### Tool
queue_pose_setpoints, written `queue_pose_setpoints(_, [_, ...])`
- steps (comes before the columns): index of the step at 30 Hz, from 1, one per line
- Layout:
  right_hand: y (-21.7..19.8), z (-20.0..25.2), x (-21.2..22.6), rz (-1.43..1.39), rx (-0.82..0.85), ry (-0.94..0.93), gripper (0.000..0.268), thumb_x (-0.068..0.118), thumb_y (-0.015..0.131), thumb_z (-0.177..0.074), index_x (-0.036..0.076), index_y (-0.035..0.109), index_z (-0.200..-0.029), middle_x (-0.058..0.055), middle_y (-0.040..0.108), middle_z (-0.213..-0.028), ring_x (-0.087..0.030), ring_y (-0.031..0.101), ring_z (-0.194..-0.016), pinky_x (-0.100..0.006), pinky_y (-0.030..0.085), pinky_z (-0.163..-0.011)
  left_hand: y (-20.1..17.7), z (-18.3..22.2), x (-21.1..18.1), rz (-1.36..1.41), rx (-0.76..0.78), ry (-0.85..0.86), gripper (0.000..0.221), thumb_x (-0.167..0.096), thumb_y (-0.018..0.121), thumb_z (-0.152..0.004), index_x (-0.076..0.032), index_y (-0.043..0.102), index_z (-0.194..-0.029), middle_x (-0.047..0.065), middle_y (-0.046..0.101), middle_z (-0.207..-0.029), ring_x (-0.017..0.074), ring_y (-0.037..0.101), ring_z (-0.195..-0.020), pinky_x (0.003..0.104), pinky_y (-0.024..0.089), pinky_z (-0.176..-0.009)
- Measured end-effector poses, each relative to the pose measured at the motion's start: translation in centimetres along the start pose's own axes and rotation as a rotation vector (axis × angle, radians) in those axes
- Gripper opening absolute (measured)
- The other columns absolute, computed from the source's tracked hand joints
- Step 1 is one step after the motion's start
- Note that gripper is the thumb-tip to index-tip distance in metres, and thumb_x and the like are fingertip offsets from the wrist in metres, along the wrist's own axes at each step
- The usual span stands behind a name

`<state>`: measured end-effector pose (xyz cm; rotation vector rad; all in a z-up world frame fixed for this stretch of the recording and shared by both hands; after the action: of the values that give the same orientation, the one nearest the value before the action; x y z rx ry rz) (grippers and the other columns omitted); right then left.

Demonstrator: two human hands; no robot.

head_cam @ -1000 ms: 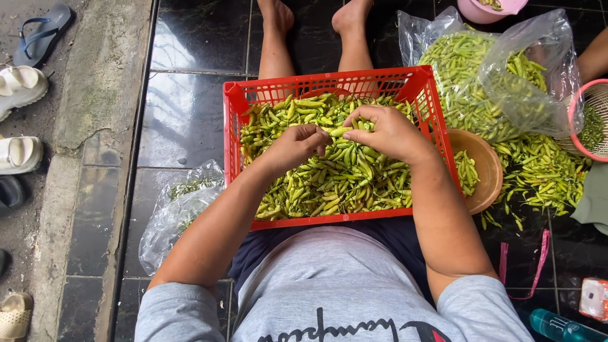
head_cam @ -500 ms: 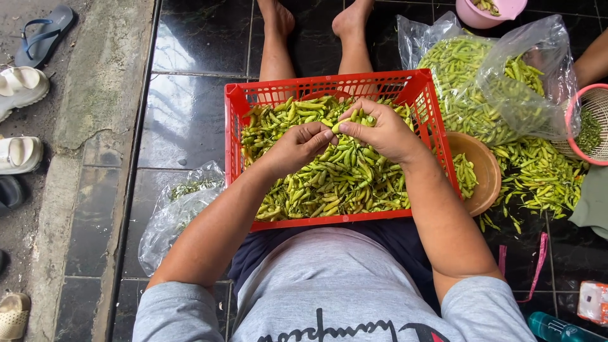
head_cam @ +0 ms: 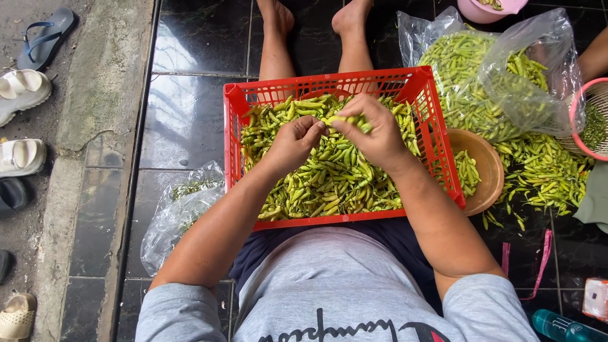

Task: Removing stems from green chilies by hand and sorting them in a plastic crate

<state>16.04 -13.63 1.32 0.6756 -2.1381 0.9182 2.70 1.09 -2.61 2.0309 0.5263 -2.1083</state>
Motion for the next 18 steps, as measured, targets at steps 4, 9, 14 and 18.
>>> queue_pose_setpoints(4, [-1.8,-0.4,-0.2,-0.606,-0.139,0.461,0.010,0.019,0.060,-0.106,0.010,0.056,-0.108,-0.005,0.066,-0.089,-0.005,0.063,-0.068,-0.016,0.050,-0.054,-0.3,-0.1,-0.5,0.319,-0.013,-0.107,0.023,-0.019,0.054,-0.105,-0.006,0.067,-0.092,-0.001,0.053,-0.060,0.0038,0.042,-0.051,0.015,0.033,-0.044])
queue_pose_setpoints(9, [0.1,-0.3,1.4,-0.163,0.324,0.680,0.008,0.001,0.059,-0.094,0.002,0.061,-0.102,-0.017,0.069,-0.094,-0.015,0.064,-0.062,-0.024,0.053,-0.051,-1.0,-1.4,0.9,0.649,0.020,-0.120,0.027,-0.030,0.051,-0.100,-0.006,0.061,-0.094,0.005,0.044,-0.067,0.0077,0.036,-0.056,0.019,0.024,-0.043])
queue_pose_setpoints(14, [3.7,1.0,1.6,0.571,0.779,0.489,0.024,0.020,0.066,-0.096,0.005,0.072,-0.114,-0.016,0.076,-0.092,-0.023,0.072,-0.068,-0.035,0.058,-0.059,-1.4,-0.5,-0.5,0.626,-0.045,-0.066,0.038,-0.035,0.050,-0.107,-0.004,0.062,-0.088,0.003,0.042,-0.062,0.0057,0.033,-0.051,0.017,0.025,-0.042])
queue_pose_setpoints(18, [4.9,1.3,1.4,0.746,0.801,0.338,0.024,0.024,0.068,-0.097,0.005,0.078,-0.106,-0.012,0.077,-0.078,-0.015,0.069,-0.054,-0.029,0.060,-0.059,-1.2,-0.7,-0.1,0.625,-0.052,-0.069,0.024,-0.020,0.053,-0.104,-0.003,0.062,-0.090,0.002,0.043,-0.062,0.0050,0.037,-0.052,0.017,0.026,-0.042])
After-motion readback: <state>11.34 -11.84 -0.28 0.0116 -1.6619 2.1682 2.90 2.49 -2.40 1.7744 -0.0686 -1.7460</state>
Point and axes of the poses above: each hand's wrist, its own z-axis away from the middle knuckle, its own y-axis out of the palm, x = y × z, the point moved 2 cm from there along -z, towards the middle knuckle
